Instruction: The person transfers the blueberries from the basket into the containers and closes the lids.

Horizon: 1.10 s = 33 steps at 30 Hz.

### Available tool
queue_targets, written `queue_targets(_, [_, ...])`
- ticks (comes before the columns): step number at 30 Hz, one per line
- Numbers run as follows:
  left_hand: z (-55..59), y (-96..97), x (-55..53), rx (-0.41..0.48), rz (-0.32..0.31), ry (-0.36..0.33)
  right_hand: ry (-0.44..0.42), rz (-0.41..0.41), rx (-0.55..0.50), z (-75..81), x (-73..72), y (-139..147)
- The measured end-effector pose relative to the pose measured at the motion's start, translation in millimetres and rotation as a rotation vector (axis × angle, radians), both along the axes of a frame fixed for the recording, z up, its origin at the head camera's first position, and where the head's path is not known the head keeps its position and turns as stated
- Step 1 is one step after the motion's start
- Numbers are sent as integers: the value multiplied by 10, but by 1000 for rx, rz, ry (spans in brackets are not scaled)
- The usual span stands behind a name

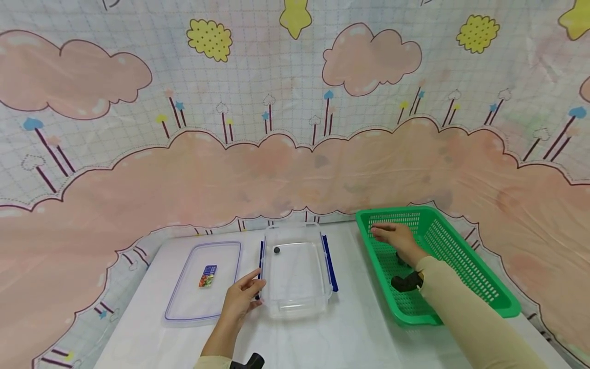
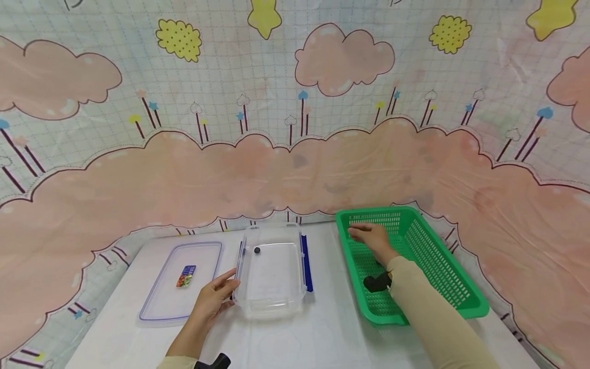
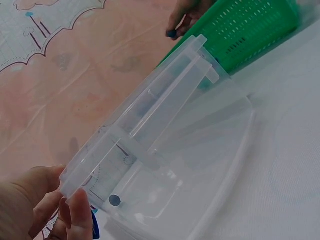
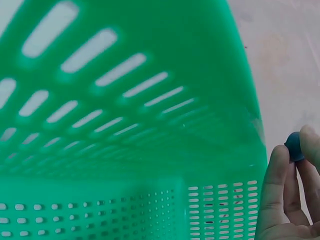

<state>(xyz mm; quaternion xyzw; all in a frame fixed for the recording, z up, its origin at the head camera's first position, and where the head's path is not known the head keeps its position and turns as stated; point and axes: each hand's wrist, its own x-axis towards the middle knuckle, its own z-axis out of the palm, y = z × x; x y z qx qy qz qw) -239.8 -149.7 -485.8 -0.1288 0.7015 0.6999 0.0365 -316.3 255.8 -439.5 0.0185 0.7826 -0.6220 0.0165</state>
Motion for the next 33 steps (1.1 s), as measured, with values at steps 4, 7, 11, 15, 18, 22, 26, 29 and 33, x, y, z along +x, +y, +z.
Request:
queue_targets(4, [-3,4,-10,5,3,3,-8,12,3,-3,3,-27])
queue_targets(7, [-2,8,-14,7,1,4,-6,29,-8,-1,3,-48])
queue_targets(11, [-6,11,-16,8,-2,5,-9,34,-31,7,-9,-72])
queue_targets(15, [-11,11,-16,12,-1,6,-8,44,-33,21,-24,-83])
queue_targets(18, [-9,12,-12,7,-1,3,-10,63,-26,38,-19,-82])
queue_targets(22, [5,13,-1,-4,-2,1,-11,105,-16,69,-3,-91])
queue_targets(26, [13,9,10,-12,-3,-3,-40,131,-33,92,-10,-126])
queue_targets(29, [17,8,11,-13,-5,-3,-70,134,-37,106,-22,-154])
queue_targets(33, [14,8,15,-15,-5,-5,-89,151,-4,115,-44,-189])
